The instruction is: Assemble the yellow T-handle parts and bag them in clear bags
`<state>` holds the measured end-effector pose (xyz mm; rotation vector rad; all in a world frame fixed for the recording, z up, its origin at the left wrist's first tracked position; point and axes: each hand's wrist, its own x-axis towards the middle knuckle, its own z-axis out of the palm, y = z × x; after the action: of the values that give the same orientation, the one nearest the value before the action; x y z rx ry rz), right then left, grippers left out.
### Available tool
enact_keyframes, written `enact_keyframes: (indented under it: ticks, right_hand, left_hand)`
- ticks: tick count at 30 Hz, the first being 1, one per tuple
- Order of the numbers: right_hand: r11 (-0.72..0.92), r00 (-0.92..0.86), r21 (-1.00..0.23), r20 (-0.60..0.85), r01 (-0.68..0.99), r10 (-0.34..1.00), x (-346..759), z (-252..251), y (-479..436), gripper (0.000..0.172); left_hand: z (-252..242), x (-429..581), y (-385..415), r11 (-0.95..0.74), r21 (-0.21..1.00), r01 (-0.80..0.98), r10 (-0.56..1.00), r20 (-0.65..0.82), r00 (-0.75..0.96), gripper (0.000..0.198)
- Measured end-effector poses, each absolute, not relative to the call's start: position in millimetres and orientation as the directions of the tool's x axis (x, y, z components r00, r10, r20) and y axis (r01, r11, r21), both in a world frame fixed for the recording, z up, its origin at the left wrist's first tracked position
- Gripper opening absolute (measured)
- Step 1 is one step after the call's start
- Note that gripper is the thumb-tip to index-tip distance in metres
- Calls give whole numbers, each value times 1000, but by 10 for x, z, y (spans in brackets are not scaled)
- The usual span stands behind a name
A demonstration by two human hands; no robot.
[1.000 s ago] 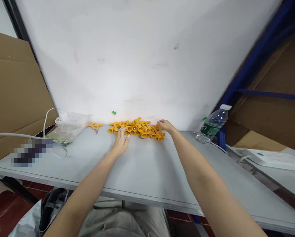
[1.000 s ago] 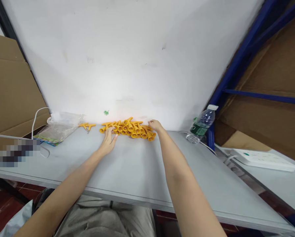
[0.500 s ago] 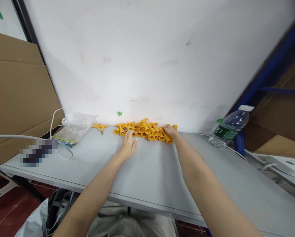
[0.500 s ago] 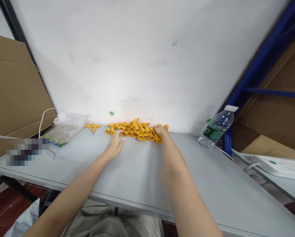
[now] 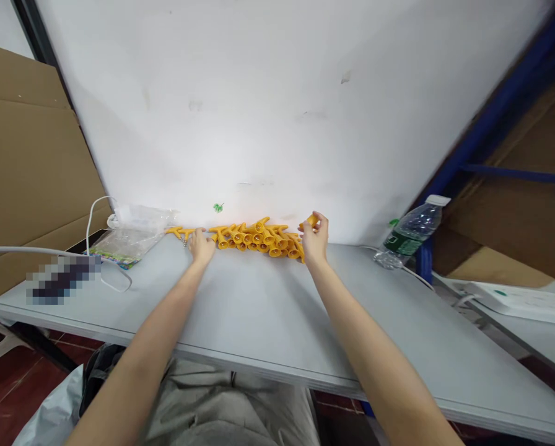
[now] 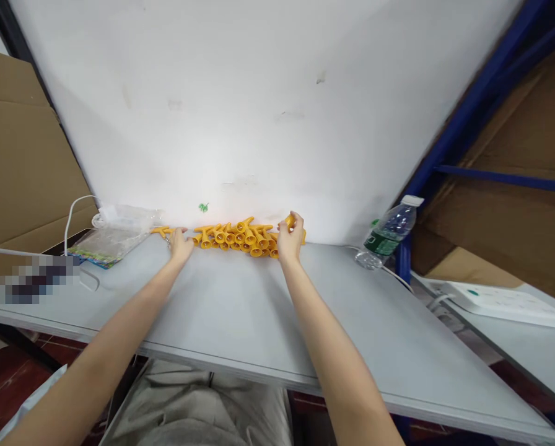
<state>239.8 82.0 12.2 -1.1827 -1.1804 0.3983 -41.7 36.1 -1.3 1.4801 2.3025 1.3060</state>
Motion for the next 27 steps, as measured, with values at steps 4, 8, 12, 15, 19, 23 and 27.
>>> enact_keyframes:
  ticks: [4,8,12,15,19,23,27]
  right_hand:
    - [326,439,-937,346,124,829,2292,-49,495,70]
    - [302,426,-940,341,159,838,2302,-203,390,69]
    - [372,351,-896,438,241,828,2310,-237,394,62]
    - [427,281,-860,498,279,820,2294,-229,369,60]
    - [458,209,-825,537,331,817,2277,-211,314,56]
    - [465,188,-810,551,358,813,2276,-209,308,57]
    - [481,159,-807,554,341,817,2277,-235,331,58]
  left_hand:
    - [-32,-875,503,314,521,794,851,217,-479,44]
    - [-76,-1200,579,318,343,884,914,137,-382,42]
    - [-37,-1323,600,281,213,936,939,142,-315,42]
    - [-5,-1373,588,225,140,964,954,169,-248,45]
    - [-24,-1430,587,129,74,989,971,191,-141,50]
    - [-55,-1399,614,123,141,982,978,151,-145,28]
    - [-36,-1315,626,117,237,964,984,105,-145,21]
